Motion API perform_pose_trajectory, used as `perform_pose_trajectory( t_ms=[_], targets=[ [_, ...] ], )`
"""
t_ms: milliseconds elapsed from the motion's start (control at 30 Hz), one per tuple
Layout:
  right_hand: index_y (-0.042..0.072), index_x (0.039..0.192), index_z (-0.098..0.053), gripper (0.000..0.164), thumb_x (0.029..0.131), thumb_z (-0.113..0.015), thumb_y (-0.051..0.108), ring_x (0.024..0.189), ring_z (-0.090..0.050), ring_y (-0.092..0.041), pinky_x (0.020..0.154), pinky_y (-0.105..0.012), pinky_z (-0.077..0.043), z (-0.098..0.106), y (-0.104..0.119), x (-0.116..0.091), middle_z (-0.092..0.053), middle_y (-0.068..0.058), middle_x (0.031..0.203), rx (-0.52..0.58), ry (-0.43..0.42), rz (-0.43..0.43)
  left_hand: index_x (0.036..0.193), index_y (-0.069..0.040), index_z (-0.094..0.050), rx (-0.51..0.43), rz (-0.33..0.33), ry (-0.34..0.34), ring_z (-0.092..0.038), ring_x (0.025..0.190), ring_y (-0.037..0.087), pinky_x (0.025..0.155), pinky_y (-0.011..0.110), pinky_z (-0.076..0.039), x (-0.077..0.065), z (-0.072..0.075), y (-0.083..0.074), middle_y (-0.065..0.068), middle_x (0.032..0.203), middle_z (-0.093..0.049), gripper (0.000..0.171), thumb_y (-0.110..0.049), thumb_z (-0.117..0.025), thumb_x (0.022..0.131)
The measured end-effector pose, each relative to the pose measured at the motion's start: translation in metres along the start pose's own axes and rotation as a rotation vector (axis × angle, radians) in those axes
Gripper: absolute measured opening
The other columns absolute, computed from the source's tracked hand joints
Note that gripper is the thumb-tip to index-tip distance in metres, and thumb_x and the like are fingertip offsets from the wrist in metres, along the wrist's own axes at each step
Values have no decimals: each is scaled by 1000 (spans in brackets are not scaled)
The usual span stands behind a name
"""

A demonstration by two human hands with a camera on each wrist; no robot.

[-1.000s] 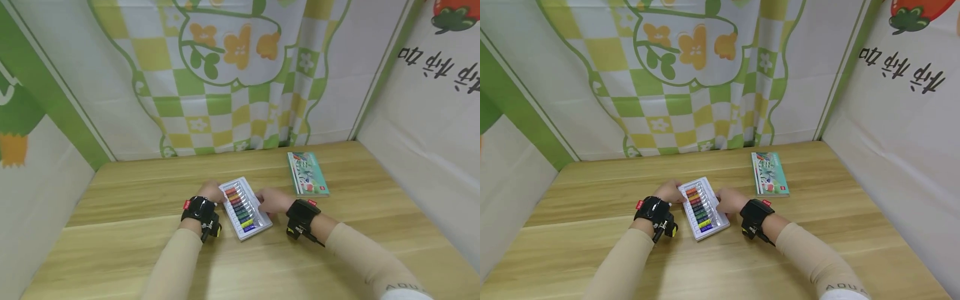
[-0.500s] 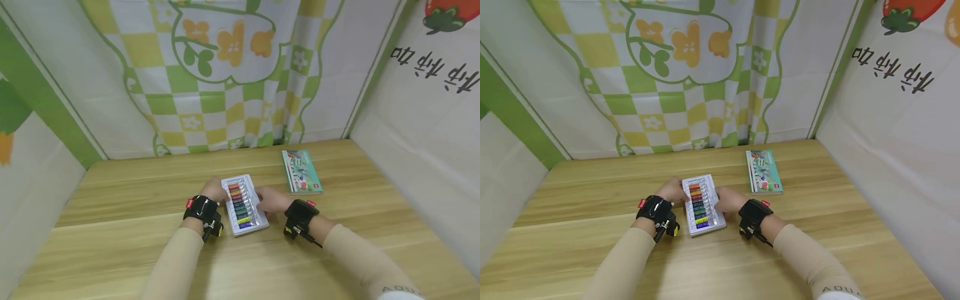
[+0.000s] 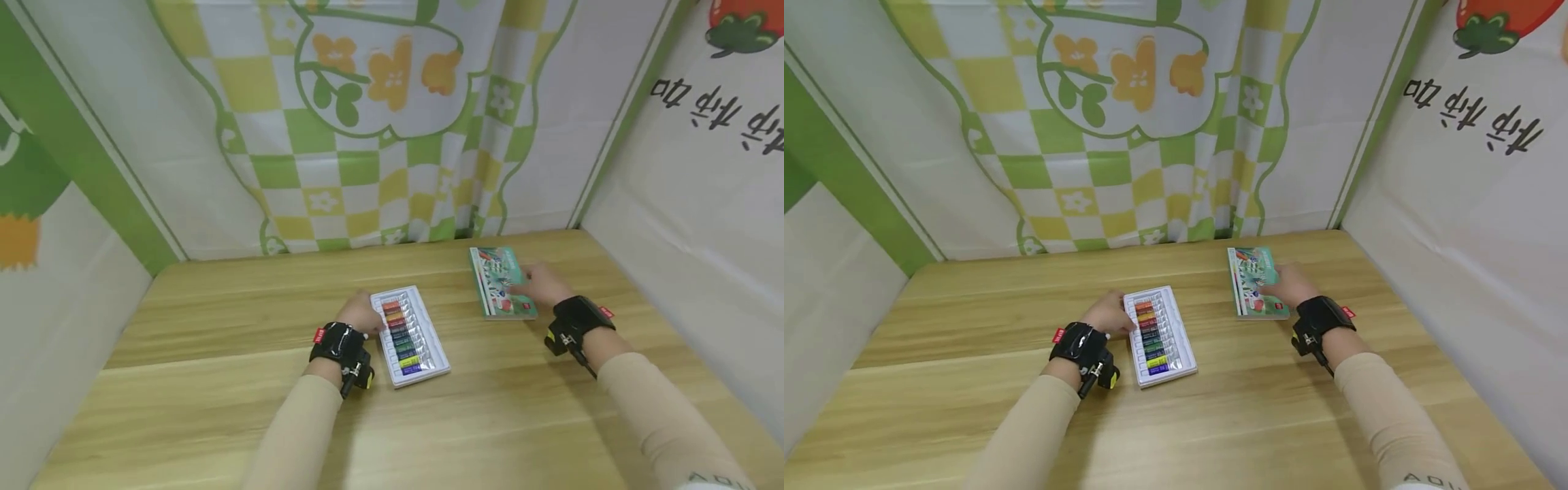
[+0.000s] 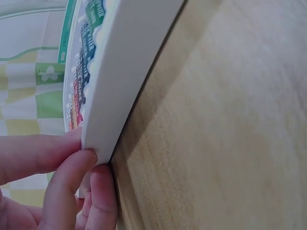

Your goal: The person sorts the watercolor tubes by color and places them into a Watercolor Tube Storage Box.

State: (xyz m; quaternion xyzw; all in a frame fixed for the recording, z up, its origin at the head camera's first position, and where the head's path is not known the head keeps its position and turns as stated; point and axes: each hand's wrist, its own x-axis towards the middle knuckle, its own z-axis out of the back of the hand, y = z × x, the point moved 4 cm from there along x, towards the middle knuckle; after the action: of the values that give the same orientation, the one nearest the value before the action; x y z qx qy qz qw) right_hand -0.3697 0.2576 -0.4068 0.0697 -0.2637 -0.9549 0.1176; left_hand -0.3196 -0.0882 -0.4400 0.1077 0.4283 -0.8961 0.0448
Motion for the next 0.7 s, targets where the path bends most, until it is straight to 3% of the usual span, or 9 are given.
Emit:
perform_pose_trajectory(
  t_ms=[100, 167, 267, 333, 400, 533, 633, 700],
  targets=[
    [-18, 117, -63, 48, 93, -75, 22, 74, -52, -26, 66, -35, -43, -9, -17, 0, -66, -25, 91, -39, 60, -33, 95, 13, -60, 9, 7, 14, -53, 57, 23, 45, 27, -45, -4, -1, -1, 17, 77, -62, 34, 15, -69, 63],
    [-20, 120, -61, 53, 92, -76, 22, 79, -56, -29, 70, -36, -46, -18, -17, 2, -67, -28, 97, -58, 78, -21, 96, 14, -60, 22, 8, 18, -53, 58, 25, 44, 28, -43, -6, -2, -1, 18, 78, -61, 35, 15, -67, 62],
    [-17, 116, -61, 47, 92, -76, 20, 82, -58, -31, 73, -38, -48, -26, -5, 7, -67, -29, 99, -54, 81, 7, 102, 15, -61, 39, 19, 17, -54, 60, 25, 43, 27, -41, -6, -3, 0, 19, 82, -61, 40, 14, -67, 63],
    [-11, 104, -63, 35, 92, -76, 20, 77, -57, -29, 68, -36, -46, -28, 4, 12, -65, -23, 89, -51, 67, 13, 112, 15, -60, 47, 30, 13, -55, 63, 26, 45, 27, -42, -4, -4, 2, 19, 86, -62, 47, 14, -69, 66],
    [-2, 87, -57, 29, 92, -76, 19, 68, -49, -25, 61, -32, -40, -30, 13, 15, -55, -12, 74, -44, 52, 13, 121, 14, -57, 62, 25, 19, -57, 67, 26, 47, 27, -44, -6, -3, 1, 18, 90, -62, 55, 13, -71, 68],
    [6, 71, -47, 40, 91, -78, 24, 62, -39, -18, 56, -29, -32, -35, 27, 18, -37, -1, 66, -86, 38, 6, 128, 14, -54, 112, -28, 54, -59, 77, 29, 56, 31, -49, -14, -1, -2, 18, 95, -64, 62, 12, -74, 69],
    [7, 66, -43, 48, 91, -77, 29, 59, -35, -16, 56, -29, -30, -32, 27, 16, -33, 0, 64, -96, 59, 6, 123, 13, -59, 139, -90, 90, -58, 77, 27, 58, 30, -50, -15, -2, -9, 17, 94, -64, 57, 15, -73, 68],
    [-1, 74, -59, 39, 93, -75, 28, 62, -42, -16, 59, -30, -36, -27, 25, 16, -48, -5, 67, -73, 76, 27, 117, 11, -64, 142, -122, 122, -57, 73, 24, 55, 28, -49, -13, -1, -10, 14, 89, -65, 51, 19, -72, 67]
  ],
)
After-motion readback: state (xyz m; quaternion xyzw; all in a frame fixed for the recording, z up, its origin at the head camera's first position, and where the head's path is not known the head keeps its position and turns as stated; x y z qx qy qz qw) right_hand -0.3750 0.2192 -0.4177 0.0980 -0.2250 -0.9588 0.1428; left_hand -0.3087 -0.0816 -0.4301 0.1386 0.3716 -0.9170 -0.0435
